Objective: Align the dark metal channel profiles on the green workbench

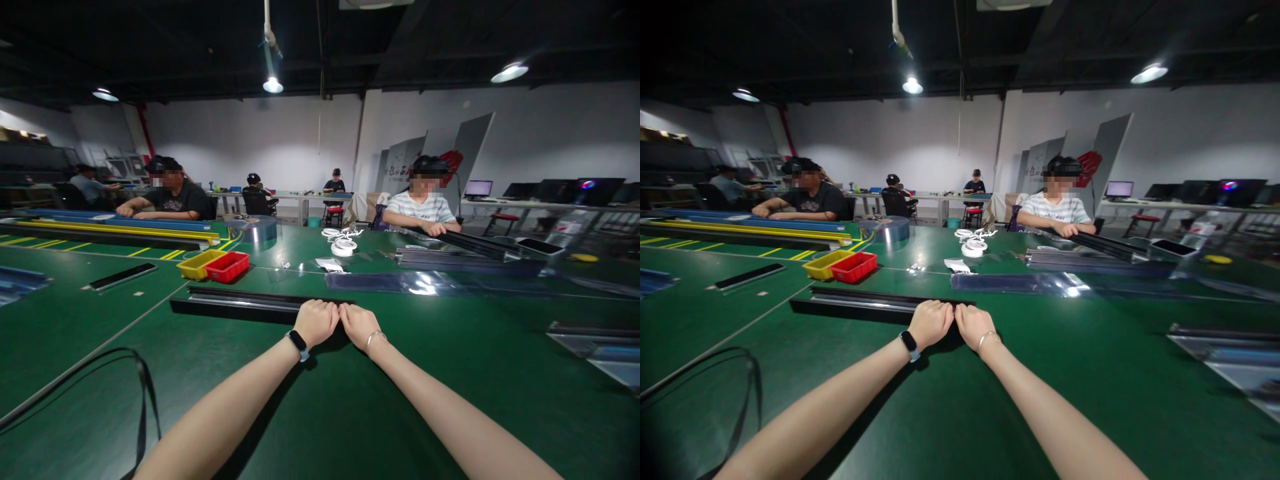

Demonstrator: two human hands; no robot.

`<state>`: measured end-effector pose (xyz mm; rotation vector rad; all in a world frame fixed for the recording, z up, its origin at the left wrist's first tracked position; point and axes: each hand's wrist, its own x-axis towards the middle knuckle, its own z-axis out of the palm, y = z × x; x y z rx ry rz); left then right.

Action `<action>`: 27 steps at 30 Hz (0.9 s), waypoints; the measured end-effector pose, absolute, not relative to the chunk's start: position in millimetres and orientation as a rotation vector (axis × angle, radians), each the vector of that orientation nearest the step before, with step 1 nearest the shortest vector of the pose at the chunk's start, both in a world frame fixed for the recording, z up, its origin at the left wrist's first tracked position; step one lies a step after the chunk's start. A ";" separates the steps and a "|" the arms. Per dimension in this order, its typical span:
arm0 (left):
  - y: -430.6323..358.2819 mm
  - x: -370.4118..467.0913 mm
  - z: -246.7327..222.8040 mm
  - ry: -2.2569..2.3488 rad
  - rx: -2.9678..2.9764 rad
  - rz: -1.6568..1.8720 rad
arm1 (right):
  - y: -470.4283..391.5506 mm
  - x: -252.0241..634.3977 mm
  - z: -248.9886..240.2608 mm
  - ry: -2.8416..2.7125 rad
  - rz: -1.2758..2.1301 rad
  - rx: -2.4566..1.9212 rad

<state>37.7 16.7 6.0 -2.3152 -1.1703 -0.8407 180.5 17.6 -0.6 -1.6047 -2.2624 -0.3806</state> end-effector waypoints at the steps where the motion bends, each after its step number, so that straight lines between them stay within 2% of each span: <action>1: 16.6 37.5 6.4 -1.167 -2.309 -0.844 | 16.8 180.7 -0.1 -2.254 -0.386 -1.606; 27: 16.6 38.7 7.1 -1.092 -2.361 -0.830 | 20.5 178.0 -1.3 -2.280 -0.292 -1.638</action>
